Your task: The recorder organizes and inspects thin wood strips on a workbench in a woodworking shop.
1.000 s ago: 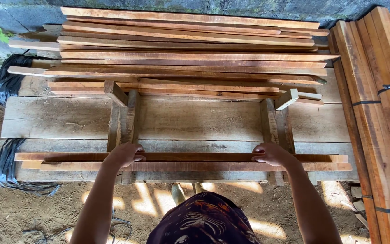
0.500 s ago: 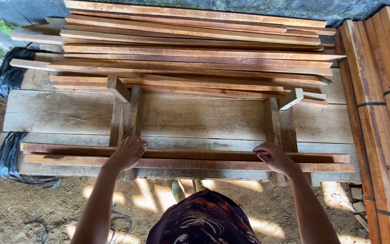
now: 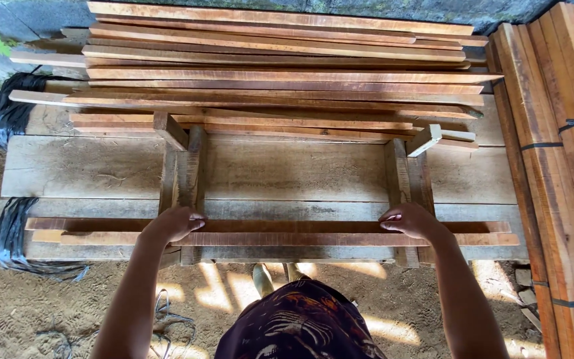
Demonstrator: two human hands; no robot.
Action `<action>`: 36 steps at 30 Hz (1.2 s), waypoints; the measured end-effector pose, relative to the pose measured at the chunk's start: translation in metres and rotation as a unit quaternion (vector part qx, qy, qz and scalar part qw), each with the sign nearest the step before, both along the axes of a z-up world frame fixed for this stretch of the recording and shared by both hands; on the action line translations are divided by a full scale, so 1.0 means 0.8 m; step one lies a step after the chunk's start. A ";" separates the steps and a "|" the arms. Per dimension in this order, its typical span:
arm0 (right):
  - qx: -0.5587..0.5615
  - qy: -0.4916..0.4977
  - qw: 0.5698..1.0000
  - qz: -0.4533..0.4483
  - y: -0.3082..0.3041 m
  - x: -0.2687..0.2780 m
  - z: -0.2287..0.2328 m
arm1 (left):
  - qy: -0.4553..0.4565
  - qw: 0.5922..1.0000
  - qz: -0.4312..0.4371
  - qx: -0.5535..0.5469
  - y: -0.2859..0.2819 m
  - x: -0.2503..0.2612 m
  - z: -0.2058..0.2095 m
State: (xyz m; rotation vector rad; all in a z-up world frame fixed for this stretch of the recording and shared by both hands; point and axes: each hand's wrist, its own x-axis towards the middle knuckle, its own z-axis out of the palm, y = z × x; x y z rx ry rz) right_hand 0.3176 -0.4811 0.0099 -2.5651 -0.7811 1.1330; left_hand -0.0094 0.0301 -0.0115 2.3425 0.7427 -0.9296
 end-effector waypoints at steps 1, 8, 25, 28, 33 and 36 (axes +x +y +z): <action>-0.022 -0.006 1.000 0.015 0.000 0.005 -0.003 | -0.003 1.000 -0.022 0.005 0.006 0.002 -0.009; -0.024 -0.007 0.997 0.071 0.052 -0.028 -0.010 | -0.052 0.994 -0.053 -0.081 -0.056 0.038 0.033; -0.043 0.068 0.997 0.020 0.007 -0.002 0.038 | -0.013 0.994 -0.110 -0.015 0.004 0.032 -0.041; -0.066 0.070 0.995 0.009 0.007 -0.006 0.043 | -0.009 0.996 -0.087 -0.007 0.010 0.019 -0.040; -0.093 0.071 0.993 -0.017 -0.001 0.002 0.018 | -0.005 0.997 -0.076 -0.025 0.002 0.016 -0.014; -0.108 0.083 0.991 -0.011 0.006 -0.003 0.028 | -0.004 0.996 -0.086 -0.033 -0.006 0.016 0.010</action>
